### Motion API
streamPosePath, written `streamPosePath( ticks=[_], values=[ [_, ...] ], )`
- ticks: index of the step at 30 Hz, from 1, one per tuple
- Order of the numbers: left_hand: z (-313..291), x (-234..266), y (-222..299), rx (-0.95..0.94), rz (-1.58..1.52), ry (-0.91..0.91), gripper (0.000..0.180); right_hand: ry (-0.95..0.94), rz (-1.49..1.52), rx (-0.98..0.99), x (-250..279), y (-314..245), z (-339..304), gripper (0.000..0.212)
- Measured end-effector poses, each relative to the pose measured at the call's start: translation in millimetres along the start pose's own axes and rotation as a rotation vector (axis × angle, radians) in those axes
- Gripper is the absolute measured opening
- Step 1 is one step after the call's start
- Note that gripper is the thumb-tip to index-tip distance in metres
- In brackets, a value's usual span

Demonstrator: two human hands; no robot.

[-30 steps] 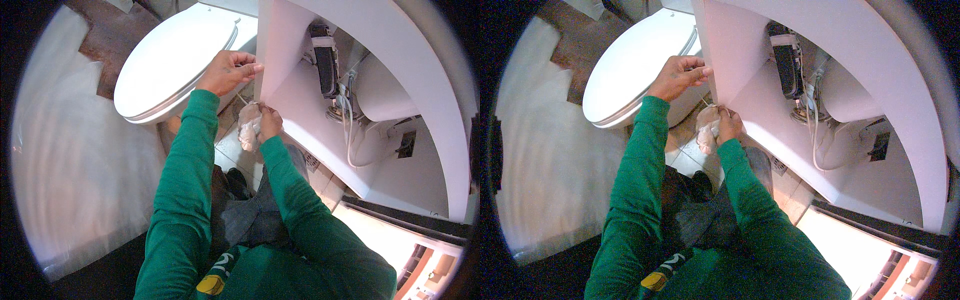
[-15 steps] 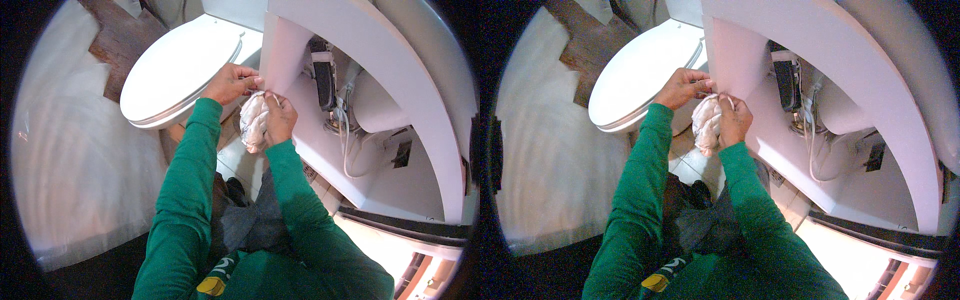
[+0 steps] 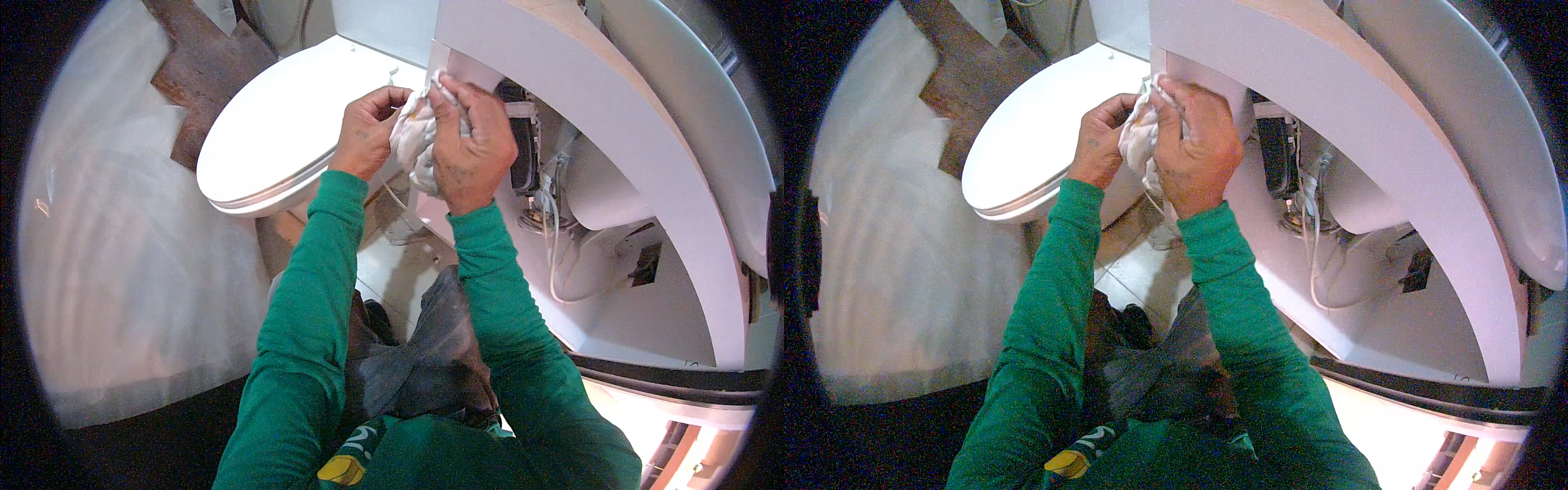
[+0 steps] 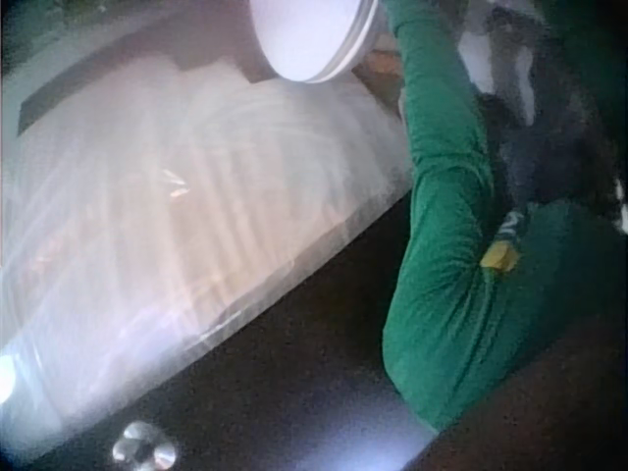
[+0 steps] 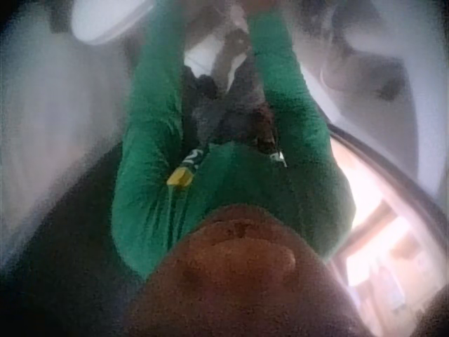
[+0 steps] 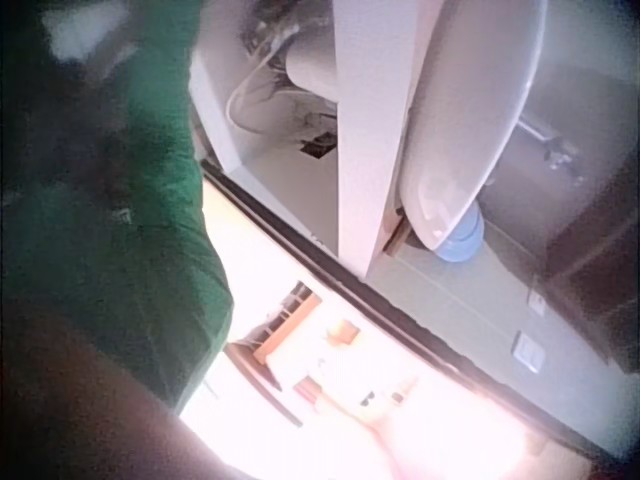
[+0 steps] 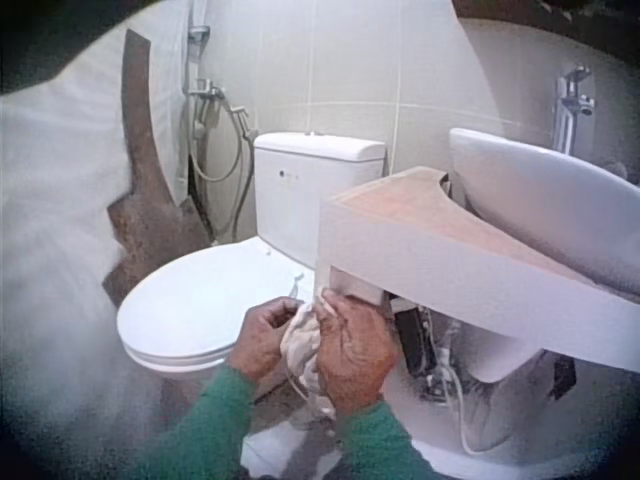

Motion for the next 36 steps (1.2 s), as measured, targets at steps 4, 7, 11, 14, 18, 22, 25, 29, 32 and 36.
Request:
streamPosePath(
  ticks=[4, 7, 11, 14, 18, 22, 25, 29, 32, 36],
  values=[
    [0.5, -3.8, -7.3, 0.042, -0.013, 0.033, 0.015, -0.012, -0.044, -0.108, 6.9, 17.0, -27.7, 0.016],
    [0.9, 1.0, -11.2, 0.024, -0.045, 0.018, 0.014, -0.014, -0.029, -0.043, 3.9, 12.9, -20.5, 0.015],
    [1.4, -1.3, -13.4, 0.066, -0.05, 0.012, 0.016, 0.0, -0.021, 0.05, 1.1, 2.6, 5.3, 0.015],
    [1.8, 0.0, -24.9, 0.082, -0.133, -0.004, 0.018, 0.003, 0.0, 0.103, 0.6, 2.7, 3.3, 0.015],
    [-0.4, 3.0, -29.6, 0.089, -0.135, -0.024, 0.02, -0.043, -0.036, -0.009, 1.0, 16.9, -34.3, 0.016],
    [-2.5, -3.1, -18.3, 0.117, -0.157, -0.035, 0.02, -0.085, -0.065, -0.113, 4.8, 36.9, -68.9, 0.016],
    [-3.1, -1.0, -22.1, 0.179, -0.088, -0.029, 0.023, -0.142, -0.085, -0.191, 6.9, 54.1, -100.1, 0.016],
    [-1.5, -1.9, -22.7, 0.191, -0.068, -0.032, 0.024, -0.208, -0.077, -0.253, 11.3, 70.1, -124.4, 0.014],
    [-0.2, -0.4, -25.0, 0.19, -0.097, -0.049, 0.024, -0.183, -0.099, -0.19, 10.8, 59.6, -103.6, 0.015],
    [-2.3, 3.1, -22.2, 0.178, -0.014, -0.041, 0.025, -0.108, -0.024, -0.166, 4.9, 39.2, -62.3, 0.016]
  ],
)
Point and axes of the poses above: each hand's wrist, its own z-axis towards the middle knuckle, its own x-axis out of the back of the hand, y = z × x, the point moved 6 cm from there along z, towards the middle knuckle, and after that the axes turned 6 degrees about z, right-handed, at the moved point
